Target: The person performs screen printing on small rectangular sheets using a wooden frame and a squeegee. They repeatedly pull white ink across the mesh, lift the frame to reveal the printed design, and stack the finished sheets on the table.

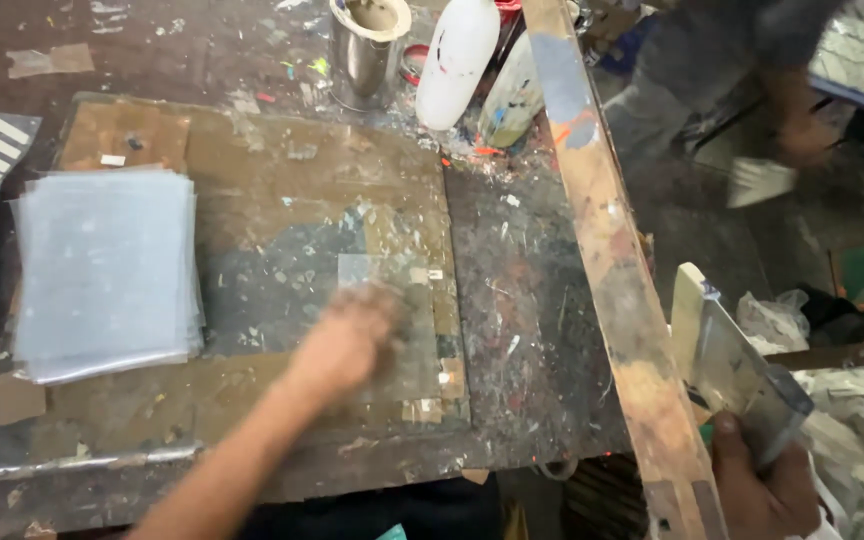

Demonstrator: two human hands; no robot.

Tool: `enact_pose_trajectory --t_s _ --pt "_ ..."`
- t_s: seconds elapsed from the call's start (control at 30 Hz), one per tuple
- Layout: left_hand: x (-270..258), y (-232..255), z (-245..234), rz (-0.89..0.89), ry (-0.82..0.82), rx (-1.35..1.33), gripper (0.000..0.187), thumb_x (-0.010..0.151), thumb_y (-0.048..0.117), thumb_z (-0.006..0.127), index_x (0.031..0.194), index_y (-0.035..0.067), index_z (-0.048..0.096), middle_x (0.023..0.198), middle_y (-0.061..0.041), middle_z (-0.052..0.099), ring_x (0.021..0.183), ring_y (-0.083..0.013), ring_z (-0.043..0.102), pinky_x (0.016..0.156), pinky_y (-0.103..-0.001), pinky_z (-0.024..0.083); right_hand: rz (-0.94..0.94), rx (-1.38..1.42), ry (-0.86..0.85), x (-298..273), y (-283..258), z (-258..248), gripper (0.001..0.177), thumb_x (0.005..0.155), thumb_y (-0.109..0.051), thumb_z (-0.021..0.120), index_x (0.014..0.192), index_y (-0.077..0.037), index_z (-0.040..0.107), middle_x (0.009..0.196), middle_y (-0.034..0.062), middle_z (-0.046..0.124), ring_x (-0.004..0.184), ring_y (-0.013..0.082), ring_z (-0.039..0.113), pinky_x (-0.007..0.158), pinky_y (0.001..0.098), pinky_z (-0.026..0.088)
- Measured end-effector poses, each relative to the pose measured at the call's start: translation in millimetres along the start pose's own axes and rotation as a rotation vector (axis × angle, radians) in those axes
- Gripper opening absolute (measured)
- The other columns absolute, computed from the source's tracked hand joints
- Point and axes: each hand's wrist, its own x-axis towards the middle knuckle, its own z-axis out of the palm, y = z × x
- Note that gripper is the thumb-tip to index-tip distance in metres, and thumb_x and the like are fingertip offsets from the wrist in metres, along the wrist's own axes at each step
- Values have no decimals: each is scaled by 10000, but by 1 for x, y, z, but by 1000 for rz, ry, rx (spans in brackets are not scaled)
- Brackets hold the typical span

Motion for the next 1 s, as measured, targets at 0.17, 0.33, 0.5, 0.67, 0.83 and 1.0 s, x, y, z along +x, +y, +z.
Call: enact_pose_trajectory --t_s 0.17,0.33,0.5,0.67,0.83,1.0 --pt "-10 -5 -39 -460 85 495 701 990 556 500 1299 -59 637 1246 -183 644 1098 -299 574 863 -479 437 25 96 76 1 -5 6 109 1016 32 720 1112 81 703 931 103 706 770 84 600 742 220 492" --pt "-53 66 -18 -244 -48 261 620 896 482 579 1241 -27 655 1054 -115 612 992 -281 550 790 -439 442 -7 -332 -9 2 -22 0 126 1024 25 796 1102 80 714 892 122 709 778 123 611 810 252 486" --pt "-47 81 -35 -274 -27 111 682 925 485 580 1397 -6 541 1266 -142 565 1164 -317 518 972 -471 420 252 -8 -148 20 -41 -4 245 1034 -72 707 1249 41 676 892 78 698 747 89 600 715 282 477" --pt "-30 98 -17 -221 -48 80 879 831 579 585 1509 38 445 1574 -210 382 1374 -413 368 1082 -652 265 423 -316 -96 22 -39 -3 246 1041 -62 699 1240 71 643 875 161 671 759 188 615 706 372 492" --pt "31 57 1 -207 -215 158 895 886 637 508 1526 26 377 1635 -113 310 1486 -346 234 1185 -647 113 181 -469 -100 11 -32 -12 246 1021 -106 721 1213 44 688 966 192 721 848 209 662 847 336 518" --pt "34 45 0 -32 -236 80 900 919 700 420 1525 37 364 1636 -118 278 1514 -378 168 1171 -675 82 275 -275 -183 23 -20 -16 388 1004 -86 674 1378 1 620 1030 169 723 880 194 684 828 338 527"
